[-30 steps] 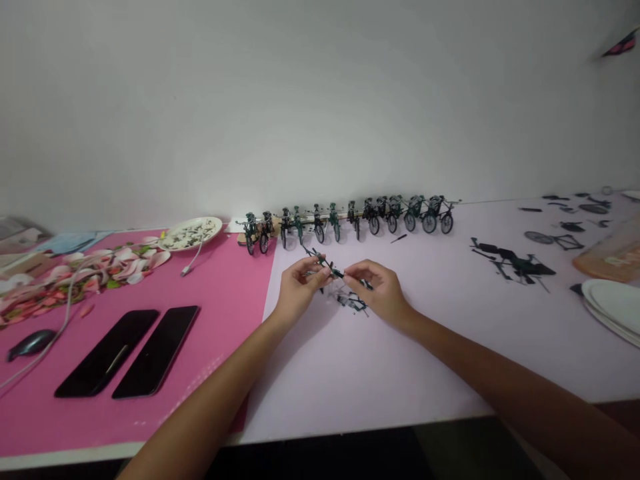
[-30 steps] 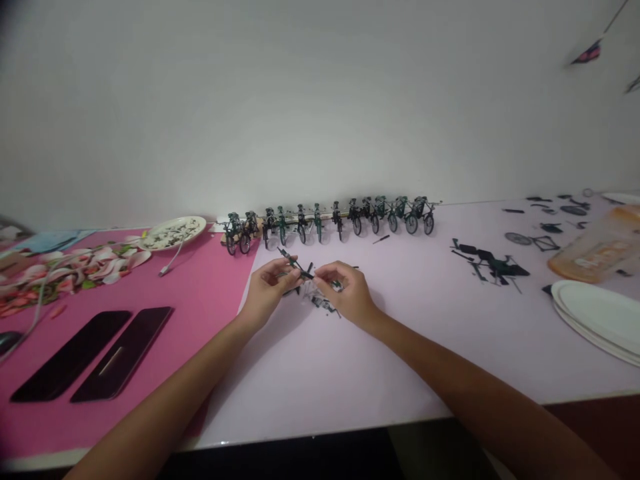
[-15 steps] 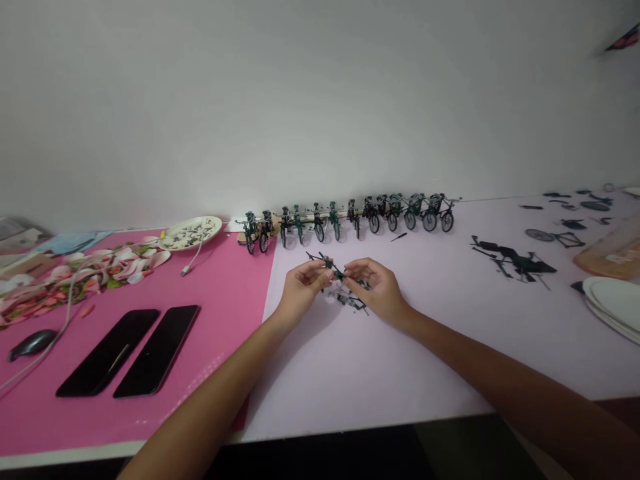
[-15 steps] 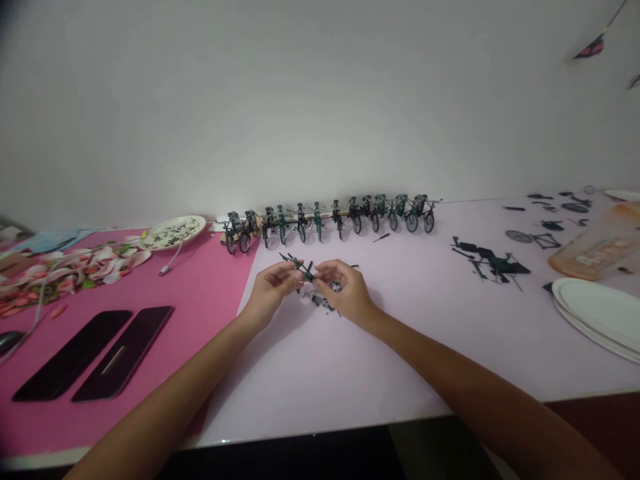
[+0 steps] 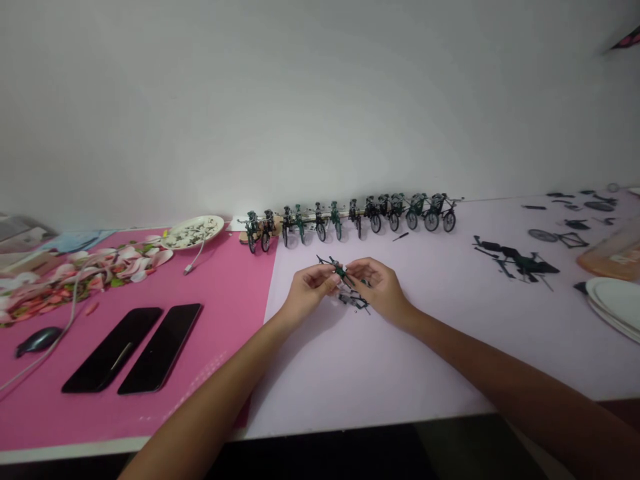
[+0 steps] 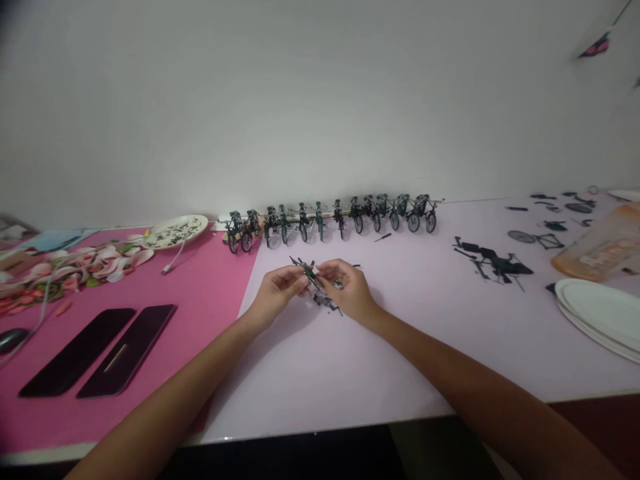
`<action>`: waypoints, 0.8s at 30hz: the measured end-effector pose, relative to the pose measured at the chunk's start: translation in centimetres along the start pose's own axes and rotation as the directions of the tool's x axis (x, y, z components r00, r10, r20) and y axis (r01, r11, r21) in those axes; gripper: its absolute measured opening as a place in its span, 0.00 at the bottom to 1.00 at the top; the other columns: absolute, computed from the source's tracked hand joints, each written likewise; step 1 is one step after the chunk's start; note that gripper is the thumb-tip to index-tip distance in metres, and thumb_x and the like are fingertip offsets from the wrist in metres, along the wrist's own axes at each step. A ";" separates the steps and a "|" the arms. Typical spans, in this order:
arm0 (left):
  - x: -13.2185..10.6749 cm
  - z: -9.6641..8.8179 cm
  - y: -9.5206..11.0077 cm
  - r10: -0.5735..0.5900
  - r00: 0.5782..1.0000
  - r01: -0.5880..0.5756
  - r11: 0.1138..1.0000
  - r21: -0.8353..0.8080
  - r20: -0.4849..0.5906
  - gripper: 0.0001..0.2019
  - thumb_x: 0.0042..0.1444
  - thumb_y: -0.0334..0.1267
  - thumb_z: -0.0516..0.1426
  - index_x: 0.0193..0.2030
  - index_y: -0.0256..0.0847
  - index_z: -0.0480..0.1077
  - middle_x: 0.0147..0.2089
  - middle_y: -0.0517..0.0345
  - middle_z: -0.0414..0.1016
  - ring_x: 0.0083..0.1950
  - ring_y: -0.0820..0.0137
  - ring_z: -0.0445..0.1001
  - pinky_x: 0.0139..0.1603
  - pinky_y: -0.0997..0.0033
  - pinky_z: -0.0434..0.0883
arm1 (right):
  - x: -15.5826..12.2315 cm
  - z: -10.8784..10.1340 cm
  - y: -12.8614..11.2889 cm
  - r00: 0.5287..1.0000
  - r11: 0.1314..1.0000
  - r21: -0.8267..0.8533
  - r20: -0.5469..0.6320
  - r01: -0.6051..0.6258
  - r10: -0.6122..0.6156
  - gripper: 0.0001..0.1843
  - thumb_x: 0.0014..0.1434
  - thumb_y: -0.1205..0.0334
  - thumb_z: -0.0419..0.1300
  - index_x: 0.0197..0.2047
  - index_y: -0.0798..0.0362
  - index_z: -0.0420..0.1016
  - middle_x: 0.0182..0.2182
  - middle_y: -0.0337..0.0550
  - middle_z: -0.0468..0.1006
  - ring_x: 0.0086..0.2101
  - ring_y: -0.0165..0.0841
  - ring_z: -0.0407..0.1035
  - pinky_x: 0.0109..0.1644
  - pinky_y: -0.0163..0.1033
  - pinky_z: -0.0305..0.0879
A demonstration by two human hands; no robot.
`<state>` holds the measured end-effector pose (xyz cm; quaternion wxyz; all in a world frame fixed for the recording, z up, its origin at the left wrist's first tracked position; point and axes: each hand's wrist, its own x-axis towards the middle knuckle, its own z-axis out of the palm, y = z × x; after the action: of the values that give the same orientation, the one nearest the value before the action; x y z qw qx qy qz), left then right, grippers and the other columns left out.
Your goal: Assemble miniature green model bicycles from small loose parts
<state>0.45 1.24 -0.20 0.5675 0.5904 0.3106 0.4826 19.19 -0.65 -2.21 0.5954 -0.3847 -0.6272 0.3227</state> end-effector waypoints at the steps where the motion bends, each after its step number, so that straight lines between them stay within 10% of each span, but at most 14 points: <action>1: 0.0 0.0 0.0 -0.004 1.000 0.004 1.000 0.004 0.008 0.24 0.47 0.53 0.73 0.43 0.35 0.80 0.32 0.54 0.81 0.29 0.70 0.77 0.33 0.69 0.75 | 0.0 0.0 0.0 1.000 1.000 0.008 0.003 -0.003 0.003 0.18 0.59 0.44 0.71 0.42 0.49 0.78 0.36 0.47 0.84 0.39 0.39 0.79 0.46 0.46 0.79; 24: -0.5 0.5 1.7 -0.067 0.998 0.065 0.993 0.097 0.022 0.20 0.51 0.55 0.69 0.32 0.37 0.78 0.24 0.59 0.73 0.24 0.75 0.67 0.30 0.72 0.69 | 0.0 0.0 0.1 0.992 0.997 0.027 0.108 -0.073 0.069 0.20 0.58 0.44 0.71 0.42 0.51 0.78 0.36 0.47 0.84 0.38 0.37 0.80 0.44 0.43 0.79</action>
<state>0.37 0.30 1.35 0.5580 0.6124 0.3456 0.4407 19.23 -0.63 -2.28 0.5549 -0.3795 -0.6391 0.3737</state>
